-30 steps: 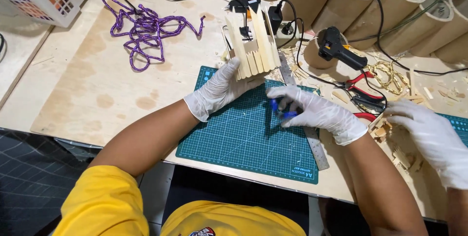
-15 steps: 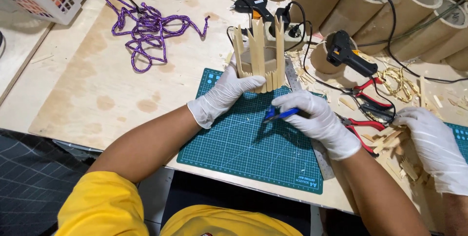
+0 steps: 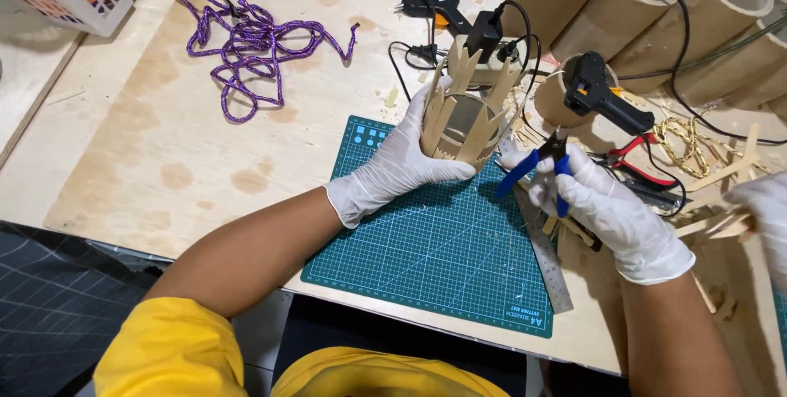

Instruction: Trimming and gluing wooden sticks to a cylindrical base to create a decorative item

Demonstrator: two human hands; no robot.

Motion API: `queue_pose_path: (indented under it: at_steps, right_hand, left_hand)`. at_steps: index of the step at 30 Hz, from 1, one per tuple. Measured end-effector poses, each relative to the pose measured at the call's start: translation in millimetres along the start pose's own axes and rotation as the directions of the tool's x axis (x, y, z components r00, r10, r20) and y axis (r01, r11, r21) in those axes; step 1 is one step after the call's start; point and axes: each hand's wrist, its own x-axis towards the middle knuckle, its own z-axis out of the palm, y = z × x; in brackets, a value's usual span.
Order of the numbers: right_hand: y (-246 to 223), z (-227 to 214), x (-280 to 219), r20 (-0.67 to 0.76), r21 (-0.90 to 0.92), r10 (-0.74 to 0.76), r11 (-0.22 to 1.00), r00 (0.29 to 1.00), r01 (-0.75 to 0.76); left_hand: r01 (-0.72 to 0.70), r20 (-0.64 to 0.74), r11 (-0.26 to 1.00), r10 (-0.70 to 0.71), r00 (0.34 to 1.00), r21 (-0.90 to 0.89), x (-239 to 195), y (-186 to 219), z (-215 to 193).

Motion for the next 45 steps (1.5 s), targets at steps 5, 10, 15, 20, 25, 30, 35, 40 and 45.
queue_pose_path:
  at_steps: [5, 10, 15, 20, 25, 30, 35, 40, 45]
  right_hand:
    - [-35, 20, 6, 0.129, -0.171, -0.175, 0.966, 0.976, 0.195]
    - [-14, 12, 1, -0.046, -0.331, -0.142, 0.936, 0.989, 0.119]
    - [-23, 14, -6, 0.116, -0.785, -0.385, 0.530, 0.916, 0.322]
    - [-33, 21, -12, 0.089, -0.830, -0.398, 0.477, 0.913, 0.288]
    - [-38, 29, -13, 0.038, -0.901, -0.486, 0.361, 0.873, 0.241]
    - [-45, 26, -18, 0.067, -0.986, -0.501, 0.098, 0.863, 0.134]
    - [-38, 22, -18, 0.049, -0.997, -0.490, 0.023, 0.871, 0.069]
    - [-35, 24, -21, 0.012, -1.000, -0.440, -0.011, 0.898, 0.008]
    - [-32, 25, -19, 0.013, -0.998, -0.457, -0.054, 0.889, -0.013]
  left_hand:
    - [-0.060, 0.019, 0.987, 0.058, 0.998, 0.149, -1, -7, 1]
    - [-0.025, 0.010, 0.987, 0.023, 1.000, 0.162, -1, -5, 1]
    - [-0.191, 0.014, 0.932, 0.196, 0.980, 0.309, 2, -20, -1]
    - [-0.216, 0.025, 0.880, 0.227, 0.973, 0.423, 3, -27, -1]
    - [-0.230, 0.014, 0.853, 0.253, 0.967, 0.469, 3, -32, -5]
    - [-0.215, 0.015, 0.858, 0.236, 0.972, 0.467, 4, -32, -5]
    - [-0.239, 0.040, 0.824, 0.255, 0.966, 0.513, 5, -35, -5]
    - [-0.246, 0.035, 0.811, 0.268, 0.963, 0.532, 4, -33, -4]
    - [-0.271, 0.036, 0.793, 0.301, 0.953, 0.545, 5, -38, -5]
